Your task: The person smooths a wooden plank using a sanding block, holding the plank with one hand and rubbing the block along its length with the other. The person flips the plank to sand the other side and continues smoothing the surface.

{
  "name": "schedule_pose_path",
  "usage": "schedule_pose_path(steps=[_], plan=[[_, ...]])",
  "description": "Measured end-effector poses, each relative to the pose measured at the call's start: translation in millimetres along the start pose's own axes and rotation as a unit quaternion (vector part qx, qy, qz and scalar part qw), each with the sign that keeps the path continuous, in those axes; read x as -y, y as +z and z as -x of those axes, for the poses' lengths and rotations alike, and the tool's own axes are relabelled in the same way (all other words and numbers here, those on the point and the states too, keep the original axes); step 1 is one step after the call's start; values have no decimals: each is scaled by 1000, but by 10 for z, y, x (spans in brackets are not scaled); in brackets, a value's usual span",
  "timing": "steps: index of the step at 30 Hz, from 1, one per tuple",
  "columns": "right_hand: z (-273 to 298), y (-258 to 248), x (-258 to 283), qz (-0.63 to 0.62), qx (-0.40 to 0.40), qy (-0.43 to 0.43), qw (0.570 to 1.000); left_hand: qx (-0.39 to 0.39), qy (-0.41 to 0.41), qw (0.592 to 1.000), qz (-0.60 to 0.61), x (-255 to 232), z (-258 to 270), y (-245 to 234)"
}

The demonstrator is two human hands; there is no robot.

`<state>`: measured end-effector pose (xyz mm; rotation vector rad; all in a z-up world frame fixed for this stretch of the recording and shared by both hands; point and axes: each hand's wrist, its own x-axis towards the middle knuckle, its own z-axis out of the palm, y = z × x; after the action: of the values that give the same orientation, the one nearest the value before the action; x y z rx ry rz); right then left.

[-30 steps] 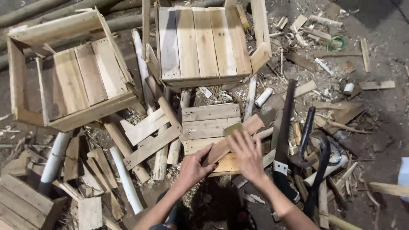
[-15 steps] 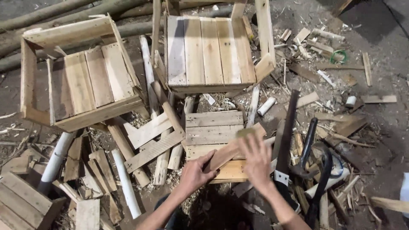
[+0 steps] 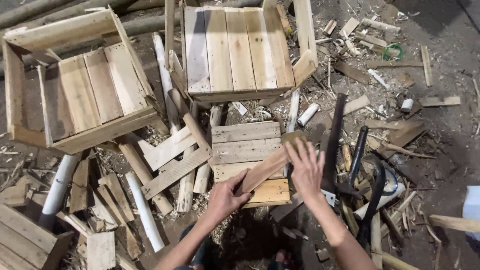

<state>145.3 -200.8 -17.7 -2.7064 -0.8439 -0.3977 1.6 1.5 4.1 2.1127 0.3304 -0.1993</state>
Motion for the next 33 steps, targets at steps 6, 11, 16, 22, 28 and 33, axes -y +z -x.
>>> schedule_pose_path(steps=[6,11,16,22,28,33], plan=[[-78,-447,478,-71,50,-188,978,-10,0,1000,-5,47,-19,31],[-95,-292,162,47,56,-72,995,10,-71,997,-35,-282,60,-162],[113,-68,-30,80,79,-183,977,18,-69,997,-22,-297,60,-169],[367,37,-74,77,30,-128,988,11,-70,997,-40,-334,99,-182],[317,-94,-271,114,10,-116,987,3,-66,997,-38,-262,96,-129],[496,109,-87,55,9,-237,970,10,-67,997,-26,-288,67,-162]])
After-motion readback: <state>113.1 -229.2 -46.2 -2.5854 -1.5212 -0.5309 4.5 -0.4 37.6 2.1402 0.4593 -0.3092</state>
